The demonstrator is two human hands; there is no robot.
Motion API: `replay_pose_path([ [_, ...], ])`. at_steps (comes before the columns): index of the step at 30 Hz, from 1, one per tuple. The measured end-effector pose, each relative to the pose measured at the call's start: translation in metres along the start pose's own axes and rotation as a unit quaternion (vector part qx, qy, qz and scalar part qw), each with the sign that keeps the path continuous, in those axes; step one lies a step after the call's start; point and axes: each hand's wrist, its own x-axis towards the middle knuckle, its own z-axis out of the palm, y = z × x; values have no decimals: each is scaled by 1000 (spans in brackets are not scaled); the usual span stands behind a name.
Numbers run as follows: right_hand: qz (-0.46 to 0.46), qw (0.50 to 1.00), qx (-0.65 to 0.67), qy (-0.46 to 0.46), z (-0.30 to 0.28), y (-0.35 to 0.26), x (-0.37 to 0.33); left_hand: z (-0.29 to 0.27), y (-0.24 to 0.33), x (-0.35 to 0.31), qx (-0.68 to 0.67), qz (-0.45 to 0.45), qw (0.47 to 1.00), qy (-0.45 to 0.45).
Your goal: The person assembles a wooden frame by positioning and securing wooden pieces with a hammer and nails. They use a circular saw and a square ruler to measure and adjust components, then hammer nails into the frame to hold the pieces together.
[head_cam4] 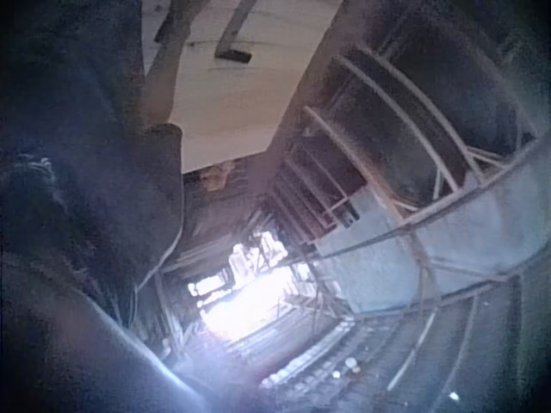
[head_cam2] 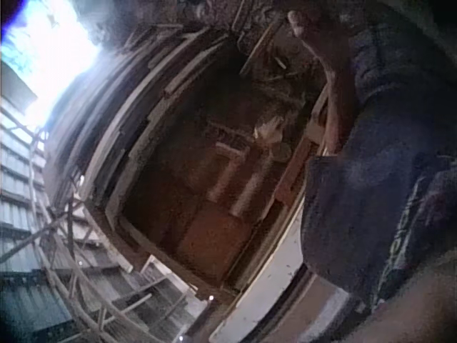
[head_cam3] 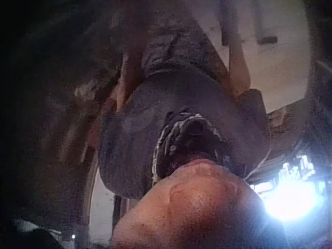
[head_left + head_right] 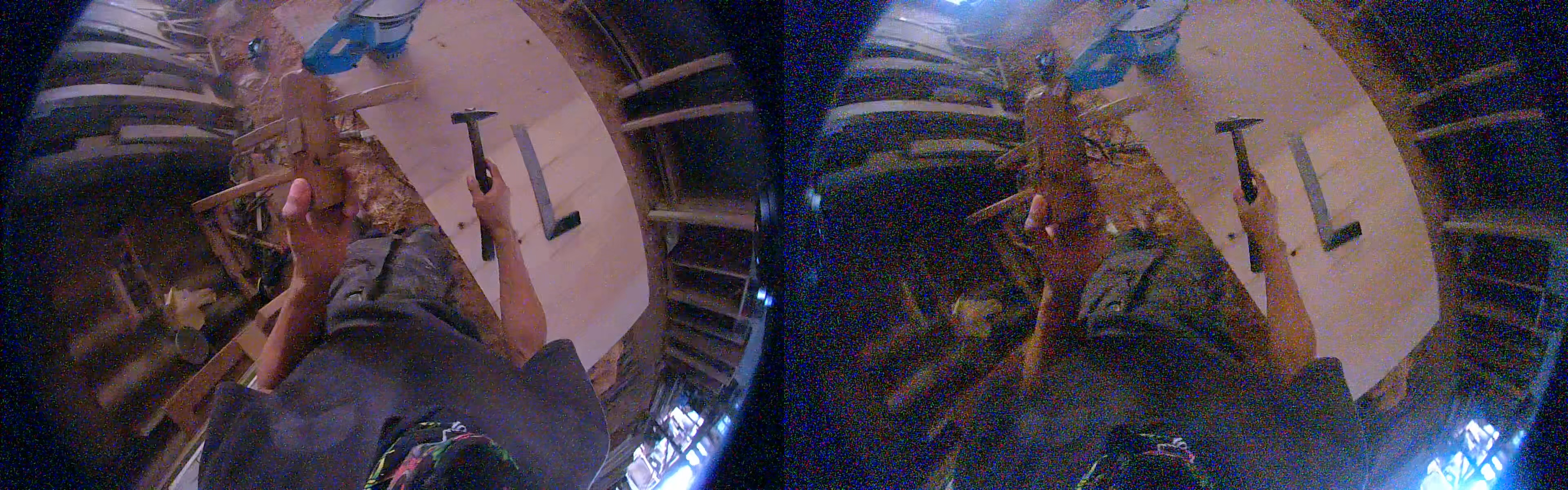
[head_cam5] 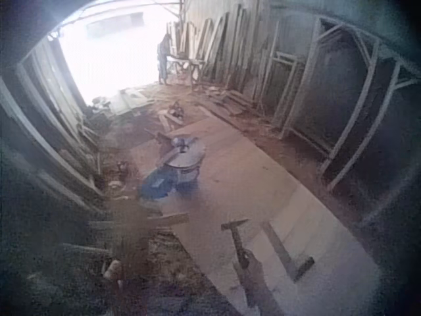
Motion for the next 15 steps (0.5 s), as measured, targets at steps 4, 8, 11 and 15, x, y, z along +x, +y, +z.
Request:
replay_pose_path([
  [4,-62,988,-105,93,1,53,25,-36,-4,-9,55,-23,998,25],
  [8,3,918,-300,258,-33,106,27,-29,-11,-15,53,-28,998,25],
  [11,134,926,-293,198,-60,92,8,-27,-7,-24,43,-38,998,34],
  [15,183,905,-327,203,-74,134,9,-3,1,-18,23,-106,973,204],
])
